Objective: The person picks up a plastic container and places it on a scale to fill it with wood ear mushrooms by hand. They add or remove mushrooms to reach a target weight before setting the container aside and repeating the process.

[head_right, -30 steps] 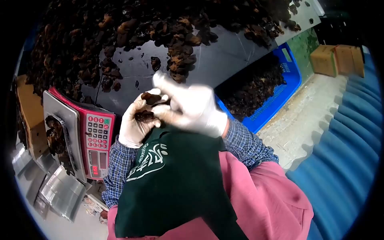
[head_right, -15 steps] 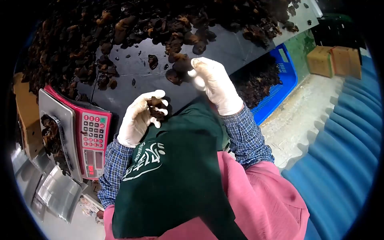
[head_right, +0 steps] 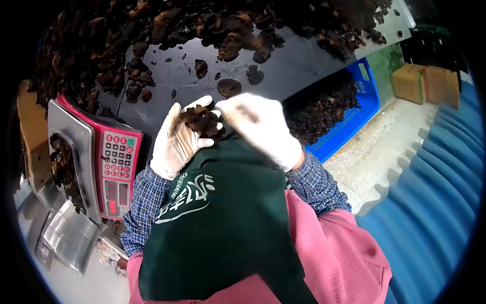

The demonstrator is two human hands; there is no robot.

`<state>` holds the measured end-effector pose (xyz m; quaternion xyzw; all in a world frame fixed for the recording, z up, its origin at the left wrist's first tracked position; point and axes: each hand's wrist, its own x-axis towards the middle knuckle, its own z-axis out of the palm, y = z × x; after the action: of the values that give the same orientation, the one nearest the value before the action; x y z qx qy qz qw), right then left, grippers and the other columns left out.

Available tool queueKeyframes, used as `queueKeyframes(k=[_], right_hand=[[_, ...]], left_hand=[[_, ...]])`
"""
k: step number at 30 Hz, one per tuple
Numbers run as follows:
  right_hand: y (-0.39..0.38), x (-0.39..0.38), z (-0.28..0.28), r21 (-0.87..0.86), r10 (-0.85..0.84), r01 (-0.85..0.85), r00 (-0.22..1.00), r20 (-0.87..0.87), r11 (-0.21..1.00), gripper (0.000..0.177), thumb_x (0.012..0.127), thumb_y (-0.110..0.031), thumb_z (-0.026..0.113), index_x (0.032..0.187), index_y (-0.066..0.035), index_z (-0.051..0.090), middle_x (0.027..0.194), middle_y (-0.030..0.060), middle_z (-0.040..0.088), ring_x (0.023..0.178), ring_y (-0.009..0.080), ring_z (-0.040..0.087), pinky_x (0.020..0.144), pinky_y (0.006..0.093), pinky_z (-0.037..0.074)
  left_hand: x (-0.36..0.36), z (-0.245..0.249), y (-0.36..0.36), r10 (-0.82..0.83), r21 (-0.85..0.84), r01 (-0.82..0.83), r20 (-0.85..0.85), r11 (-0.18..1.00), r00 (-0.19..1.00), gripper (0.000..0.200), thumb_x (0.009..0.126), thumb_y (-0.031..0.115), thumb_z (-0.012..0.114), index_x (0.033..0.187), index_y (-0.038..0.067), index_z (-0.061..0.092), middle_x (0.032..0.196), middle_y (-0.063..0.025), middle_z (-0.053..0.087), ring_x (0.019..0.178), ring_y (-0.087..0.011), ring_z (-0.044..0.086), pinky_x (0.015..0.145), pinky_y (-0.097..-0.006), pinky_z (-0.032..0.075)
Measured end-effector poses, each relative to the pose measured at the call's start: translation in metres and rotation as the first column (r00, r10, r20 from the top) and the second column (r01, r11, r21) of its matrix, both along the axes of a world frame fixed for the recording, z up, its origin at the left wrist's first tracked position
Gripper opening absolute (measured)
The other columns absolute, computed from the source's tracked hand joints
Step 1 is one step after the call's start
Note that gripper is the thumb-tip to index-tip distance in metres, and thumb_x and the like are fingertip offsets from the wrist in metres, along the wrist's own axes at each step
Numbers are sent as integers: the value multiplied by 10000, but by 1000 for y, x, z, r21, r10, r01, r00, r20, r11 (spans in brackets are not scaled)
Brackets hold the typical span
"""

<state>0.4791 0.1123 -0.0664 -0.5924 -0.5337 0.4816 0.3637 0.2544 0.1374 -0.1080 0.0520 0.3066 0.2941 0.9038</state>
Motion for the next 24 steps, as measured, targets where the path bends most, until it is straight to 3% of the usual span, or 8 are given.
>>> queueKeyframes(k=[3, 5, 7, 9, 18, 21, 22, 24], right_hand=[[6, 12, 2, -134, -128, 145, 983, 129, 980, 191, 986, -133, 720, 1138, -25, 762, 870, 44, 740, 751, 78, 666, 704, 246, 540], [7, 14, -21, 192, -108, 66, 969, 220, 979, 357, 983, -170, 764, 1310, -39, 705, 778, -29, 688, 638, 59, 569, 631, 223, 495], [11, 8, -19, 149, -27, -63, 846, 533, 987, 475, 948, -169, 788, 1395, -75, 659, 733, 0, 653, 616, 100, 577, 625, 239, 497], [13, 4, -37, 269, -71, -105, 817, 572, 957, 436, 925, -177, 801, 1332, -80, 678, 701, 32, 616, 576, 128, 573, 602, 261, 506], [10, -9, 6, 128, 54, -76, 984, 167, 989, 373, 933, -110, 758, 1284, -21, 668, 741, 23, 690, 648, 67, 643, 633, 247, 546], [6, -22, 25, 208, 258, -333, 912, 319, 920, 468, 895, -91, 806, 1334, -29, 657, 741, 20, 675, 630, 74, 628, 638, 239, 548], [7, -24, 35, 90, 342, -372, 908, 244, 924, 521, 891, -72, 811, 1381, -29, 640, 724, -1, 653, 618, 56, 601, 637, 249, 553], [8, -20, 30, 85, 222, -234, 966, 129, 968, 529, 911, -72, 795, 1411, -28, 625, 734, -19, 660, 636, 37, 590, 639, 241, 542]], left_hand=[[-3, 0, 0, -27, 93, 33, -66, 995, 997, 706, 1111, 565, 393, 1537, 6, 464, 1339, -207, 641, 1165, -293, 687, 876, -377, 635], [-3, -3, -1, -10, 80, 14, -49, 997, 999, 705, 1111, 565, 390, 1536, 7, 468, 1332, -207, 644, 1166, -294, 687, 883, -380, 636], [-3, -5, -1, 3, 78, 0, -37, 997, 999, 705, 1111, 565, 388, 1534, 8, 472, 1327, -207, 647, 1169, -297, 686, 890, -384, 636], [-3, -3, -2, 15, 87, -12, -34, 996, 999, 704, 1111, 565, 387, 1531, 7, 476, 1323, -205, 649, 1173, -303, 685, 896, -388, 637], [-6, -4, 0, 110, -102, -101, 94, 990, 989, 733, 1100, 598, 367, 1552, 30, 466, 1446, -173, 591, 1329, -357, 585, 1116, -554, 487], [-2, 7, 0, 165, -196, -120, 233, 973, 958, 732, 1101, 600, 354, 1565, 43, 457, 1487, -179, 567, 1339, -347, 578, 1141, -533, 468], [-4, 21, 2, 131, -185, -112, 93, 976, 987, 734, 1101, 605, 344, 1581, 57, 438, 1503, -173, 565, 1344, -320, 577, 1159, -510, 449], [-7, 14, 0, 108, -152, -86, 143, 985, 984, 701, 1080, 625, 403, 1518, 88, 515, 1423, -152, 606, 1278, -305, 599, 1096, -484, 473]])
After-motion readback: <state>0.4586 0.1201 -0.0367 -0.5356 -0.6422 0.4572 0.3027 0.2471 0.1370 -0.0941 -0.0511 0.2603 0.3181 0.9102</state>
